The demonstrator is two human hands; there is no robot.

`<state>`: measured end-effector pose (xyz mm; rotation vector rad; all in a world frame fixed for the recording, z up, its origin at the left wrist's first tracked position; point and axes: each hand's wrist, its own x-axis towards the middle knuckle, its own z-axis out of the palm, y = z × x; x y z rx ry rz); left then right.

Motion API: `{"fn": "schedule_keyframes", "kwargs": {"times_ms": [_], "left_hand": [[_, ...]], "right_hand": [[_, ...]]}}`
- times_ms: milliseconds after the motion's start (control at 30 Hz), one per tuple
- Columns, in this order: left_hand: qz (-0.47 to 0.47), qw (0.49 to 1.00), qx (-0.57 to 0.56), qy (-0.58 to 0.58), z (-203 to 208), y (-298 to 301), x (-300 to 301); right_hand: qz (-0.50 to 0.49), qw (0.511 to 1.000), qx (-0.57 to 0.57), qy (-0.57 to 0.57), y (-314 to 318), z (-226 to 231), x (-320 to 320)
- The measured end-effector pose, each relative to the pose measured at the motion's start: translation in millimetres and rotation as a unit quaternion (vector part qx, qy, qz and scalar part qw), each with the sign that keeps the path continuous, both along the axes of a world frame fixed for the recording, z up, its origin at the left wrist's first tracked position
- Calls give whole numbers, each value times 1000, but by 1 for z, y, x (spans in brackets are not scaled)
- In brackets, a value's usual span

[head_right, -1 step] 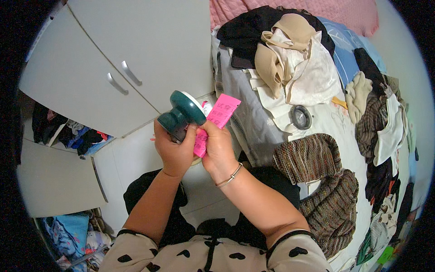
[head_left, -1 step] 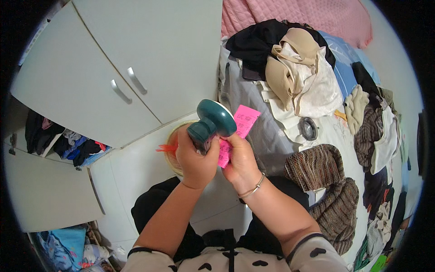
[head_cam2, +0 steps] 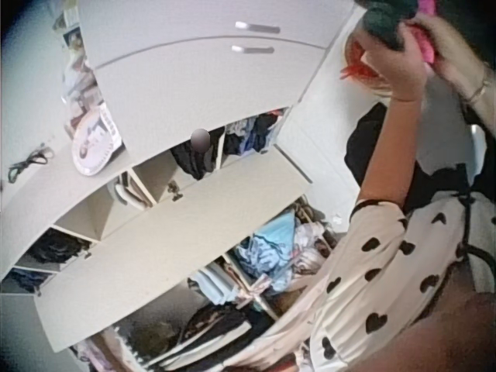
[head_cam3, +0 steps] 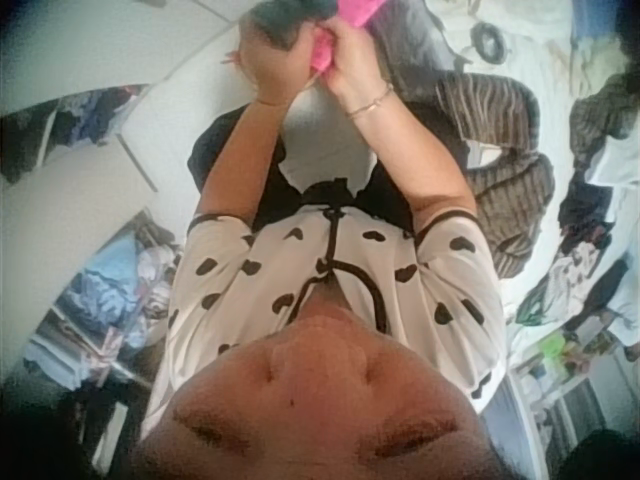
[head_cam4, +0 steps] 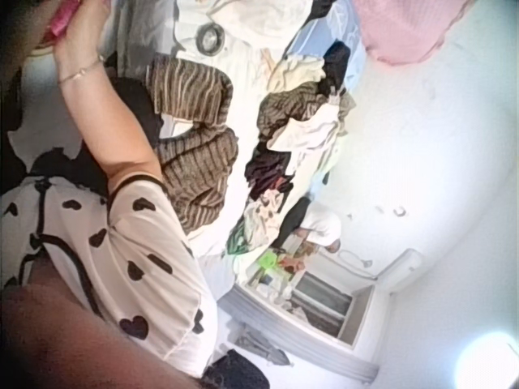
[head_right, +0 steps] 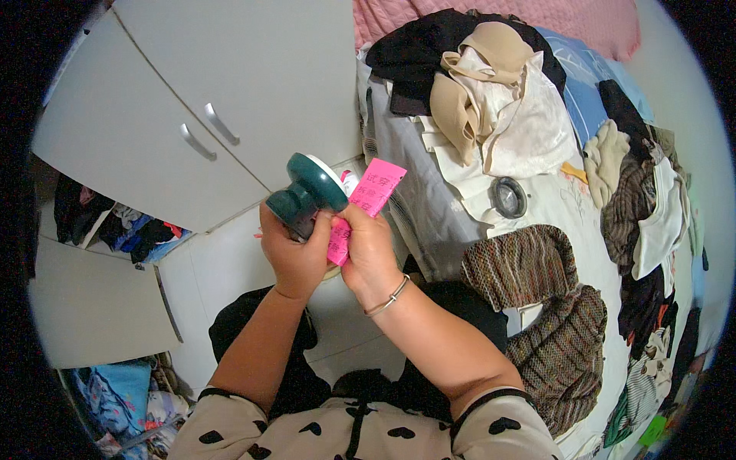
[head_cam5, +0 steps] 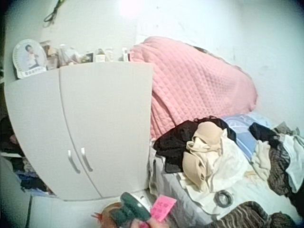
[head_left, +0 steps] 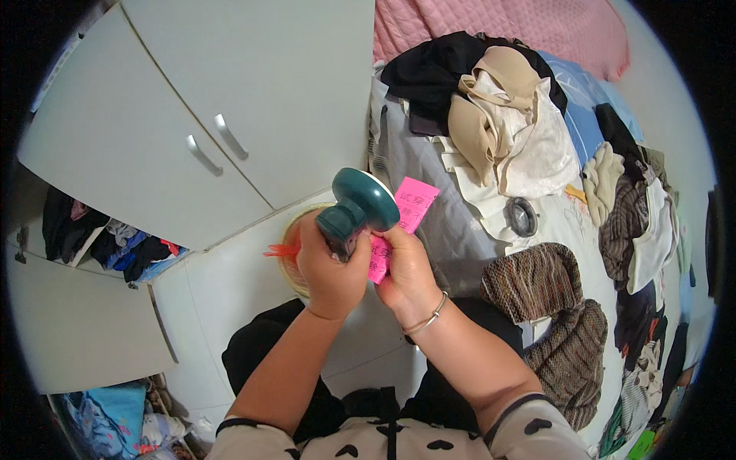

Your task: The person assembles a handheld lint remover by attaching a circular metal filter to the device's base. They then place a pink paper note into a small container and reattach the device's lid.

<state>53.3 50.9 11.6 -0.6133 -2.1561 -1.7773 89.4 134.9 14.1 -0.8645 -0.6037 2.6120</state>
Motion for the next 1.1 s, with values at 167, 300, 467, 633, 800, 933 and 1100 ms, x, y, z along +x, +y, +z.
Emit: {"fn": "schedule_keyframes", "kwargs": {"times_ms": [167,300,467,633,800,933,1100], "left_hand": [[10,997,40,-58,-5,1,-4],[36,993,79,-79,-2,-1,-15],[-10,942,243,-232,0,-7,-27],[-52,877,337,-337,4,-16,-32],[-88,833,373,-399,3,-21,-36],[-103,807,380,-440,-1,-25,-40],[-110,805,369,-452,-1,-25,-39]], "right_hand": [[25,999,8,21,2,-4,1],[39,999,21,7,1,7,5],[21,993,111,16,0,12,7],[33,987,155,-27,-3,15,4],[56,983,172,-40,4,13,2],[57,975,214,-19,4,14,2],[59,967,249,-14,3,15,2]]}}
